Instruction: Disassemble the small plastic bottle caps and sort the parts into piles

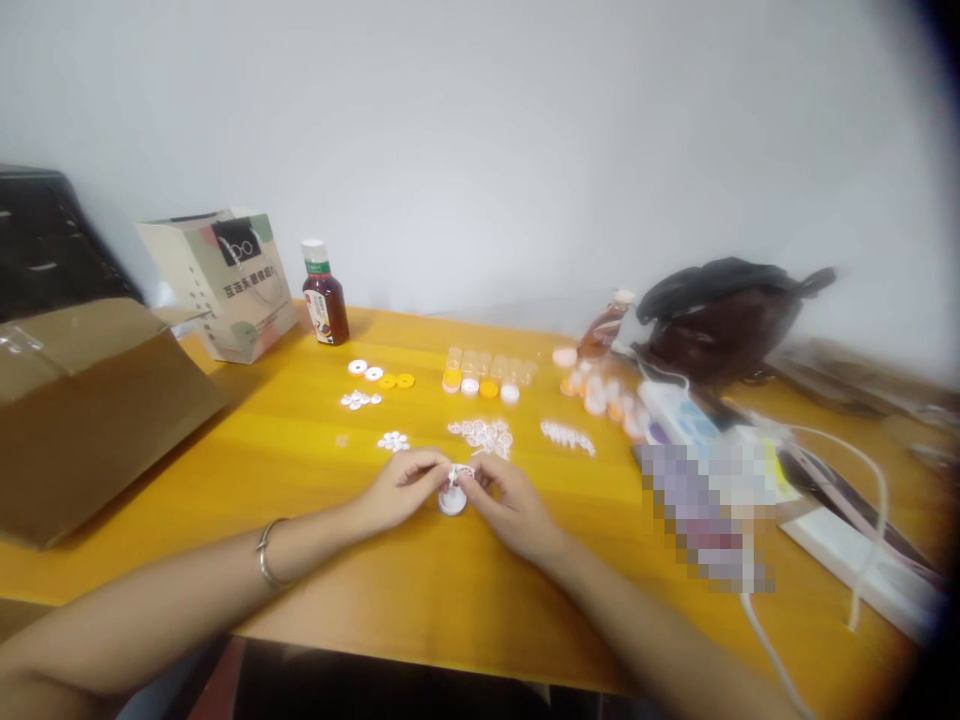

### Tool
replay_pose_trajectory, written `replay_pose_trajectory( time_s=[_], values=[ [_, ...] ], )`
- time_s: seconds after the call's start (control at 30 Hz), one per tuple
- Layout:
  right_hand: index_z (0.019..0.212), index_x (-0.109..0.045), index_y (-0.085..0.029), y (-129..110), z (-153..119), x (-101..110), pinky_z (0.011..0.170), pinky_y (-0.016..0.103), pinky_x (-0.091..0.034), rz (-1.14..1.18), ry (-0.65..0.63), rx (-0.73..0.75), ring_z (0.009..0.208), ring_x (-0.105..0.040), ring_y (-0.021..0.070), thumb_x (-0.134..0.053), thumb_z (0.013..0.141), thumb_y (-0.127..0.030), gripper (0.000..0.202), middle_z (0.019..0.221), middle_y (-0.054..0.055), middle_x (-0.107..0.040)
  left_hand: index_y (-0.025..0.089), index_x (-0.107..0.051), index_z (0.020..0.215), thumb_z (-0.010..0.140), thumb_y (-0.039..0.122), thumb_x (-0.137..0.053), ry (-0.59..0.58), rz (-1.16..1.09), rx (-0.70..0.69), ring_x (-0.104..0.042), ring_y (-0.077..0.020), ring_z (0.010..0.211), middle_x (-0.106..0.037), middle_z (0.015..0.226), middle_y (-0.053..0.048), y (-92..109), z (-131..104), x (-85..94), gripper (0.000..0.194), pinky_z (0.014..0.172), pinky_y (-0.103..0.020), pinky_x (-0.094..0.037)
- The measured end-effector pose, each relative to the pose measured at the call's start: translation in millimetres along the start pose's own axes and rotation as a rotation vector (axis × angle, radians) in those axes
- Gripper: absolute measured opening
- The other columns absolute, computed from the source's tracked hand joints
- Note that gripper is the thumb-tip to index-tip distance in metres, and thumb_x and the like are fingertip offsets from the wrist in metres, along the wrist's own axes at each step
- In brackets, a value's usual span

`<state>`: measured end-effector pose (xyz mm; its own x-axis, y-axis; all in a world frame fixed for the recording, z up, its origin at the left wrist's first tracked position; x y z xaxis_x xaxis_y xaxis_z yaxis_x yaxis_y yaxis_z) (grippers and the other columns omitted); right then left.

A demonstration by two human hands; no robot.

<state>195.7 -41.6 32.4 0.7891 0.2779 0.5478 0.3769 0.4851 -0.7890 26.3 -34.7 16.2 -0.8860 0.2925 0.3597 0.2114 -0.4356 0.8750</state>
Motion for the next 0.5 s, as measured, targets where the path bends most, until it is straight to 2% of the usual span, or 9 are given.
replay_pose_trajectory(
  time_s=[0.23,0.4,0.5],
  values=[
    [0.063,-0.044,-0.019,0.0,0.8,-1.1,0.052,0.022,-0.033,-0.085,0.026,0.010,0.055,-0.041,0.0107,-0.037,0.090,-0.035,0.032,0.058,-0.003,-0.043,0.013,-0.060,0.066,0.087,0.029,-0.044,0.081,0.121,-0.044,-0.051,-0.0118,0.061,-0.057,0.063,-0.002,-1.4,-1.9,-1.4,0.030,0.059,-0.022,-0.038],
    [0.062,-0.043,-0.020,-5.8,0.9,4.9,0.055,0.024,-0.032,-0.240,0.042,0.095,0.056,-0.039,0.0120,-0.040,0.089,-0.032,0.030,0.059,-0.002,-0.042,0.014,-0.059,0.065,0.087,0.027,-0.045,0.126,0.166,-0.075,-0.050,-0.0115,0.060,-0.055,0.062,-0.002,2.6,-3.3,-2.6,0.029,0.058,-0.022,-0.038],
    [0.062,-0.042,-0.020,-6.9,1.2,5.6,0.054,0.024,-0.033,-0.181,0.012,0.081,0.056,-0.039,0.0115,-0.038,0.090,-0.033,0.031,0.059,-0.002,-0.042,0.014,-0.059,0.067,0.087,0.025,-0.045,0.153,0.203,-0.140,-0.051,-0.0116,0.061,-0.055,0.063,-0.002,7.4,-5.4,-2.8,0.027,0.060,-0.023,-0.038]
  ],
)
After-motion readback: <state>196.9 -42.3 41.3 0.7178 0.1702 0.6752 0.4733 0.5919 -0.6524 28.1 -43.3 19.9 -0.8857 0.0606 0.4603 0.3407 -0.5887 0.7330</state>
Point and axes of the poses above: each hand's wrist, its own z-axis towards the middle knuckle, its own x-axis out of the back of the hand, y = z × x, the point moved 1 cm from there along z, towards the middle knuckle
